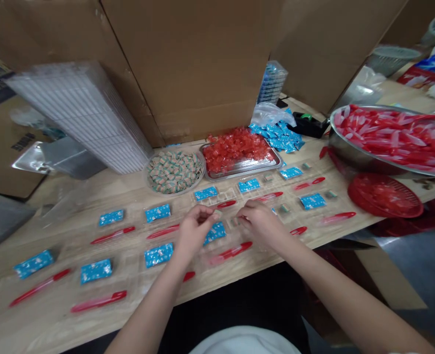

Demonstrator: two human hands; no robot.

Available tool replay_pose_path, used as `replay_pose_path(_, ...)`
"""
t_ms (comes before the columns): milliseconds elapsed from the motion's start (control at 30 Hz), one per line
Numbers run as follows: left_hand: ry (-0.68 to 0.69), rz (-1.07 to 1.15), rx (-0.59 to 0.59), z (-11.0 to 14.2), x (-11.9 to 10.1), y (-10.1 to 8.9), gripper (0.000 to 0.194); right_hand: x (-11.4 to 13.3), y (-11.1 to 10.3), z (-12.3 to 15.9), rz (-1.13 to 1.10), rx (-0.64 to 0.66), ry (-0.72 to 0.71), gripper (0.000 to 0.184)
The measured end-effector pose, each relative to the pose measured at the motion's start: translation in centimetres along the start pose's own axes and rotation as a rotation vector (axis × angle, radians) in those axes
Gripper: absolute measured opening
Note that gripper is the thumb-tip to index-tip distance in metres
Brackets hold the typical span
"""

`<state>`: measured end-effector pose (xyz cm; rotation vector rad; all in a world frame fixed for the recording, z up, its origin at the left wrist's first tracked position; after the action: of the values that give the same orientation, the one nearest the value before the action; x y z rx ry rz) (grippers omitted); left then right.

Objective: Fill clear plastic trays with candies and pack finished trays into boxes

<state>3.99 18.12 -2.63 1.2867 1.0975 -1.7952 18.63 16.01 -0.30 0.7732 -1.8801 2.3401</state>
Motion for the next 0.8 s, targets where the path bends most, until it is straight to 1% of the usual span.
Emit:
replay_pose_path(33, -0.034, 0.106, -0.02, 0.4, 1.0, -0.6, 0.02, 0.2, 0.6, -0.2, 0.079, 0.018, 0.035, 0.016)
replay_pose_path(100, -0.079, 0.204, -0.029, 1.1, 2.5, -1.1, 0.025, 0.7, 1.6, -0.5, 0.232, 0.048, 0.115, 0.019)
replay_pose_path(167, -0.091, 0.199, -0.023, 1.6, 3.0, -1.1, 0.025, 1.0, 2.2, -0.8, 0.335, 0.06, 0.188, 0.019)
replay_pose_path(233, -0.076, 0.153, -0.021, 1.8, 3.1, -0.9, 0.022, 1.1, 2.4, -1.0, 0.38, 0.058, 0.237, 0.018)
replay_pose_path(367, -0.046, 0.082, -0.04, 2.0, 3.1, -0.6, 0.018, 0.8, 2.2, -1.2, 0.359, 0.052, 0.29, 0.017)
replay_pose_path(533, -0.029, 0.071, -0.037, 2.2, 3.1, -0.5, 0.013, 0.4, 1.4, -0.6, 0.204, -0.052, 0.294, 0.01)
replay_pose_path(600, -0.032, 0.069, -0.027, 2.2, 2.9, -0.6, 0.012, 0.0, 1.2, -0.2, 0.092, -0.086, 0.297, 0.007)
replay_pose_path(700, -0.038, 0.122, 0.044, 2.1, 2.3, -0.4, 0.013, -0.7, 1.1, 0.4, -0.2, -0.115, 0.263, 0.002)
replay_pose_path(800, -0.018, 0.23, 0.161, 2.0, 0.9, 0.5, 0.015, 0.3, 0.8, 0.7, -0.487, -0.108, 0.135, 0.008)
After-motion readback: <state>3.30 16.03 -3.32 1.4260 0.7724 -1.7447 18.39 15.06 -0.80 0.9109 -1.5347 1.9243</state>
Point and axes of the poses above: each hand's wrist, its own z-axis away from the middle knuckle, its own y-axis out of the palm, x = y × z, the point moved 10 cm from there along -z, towards the middle knuckle, and after that the axes turned 13 degrees about x, right-handed, at the moved point
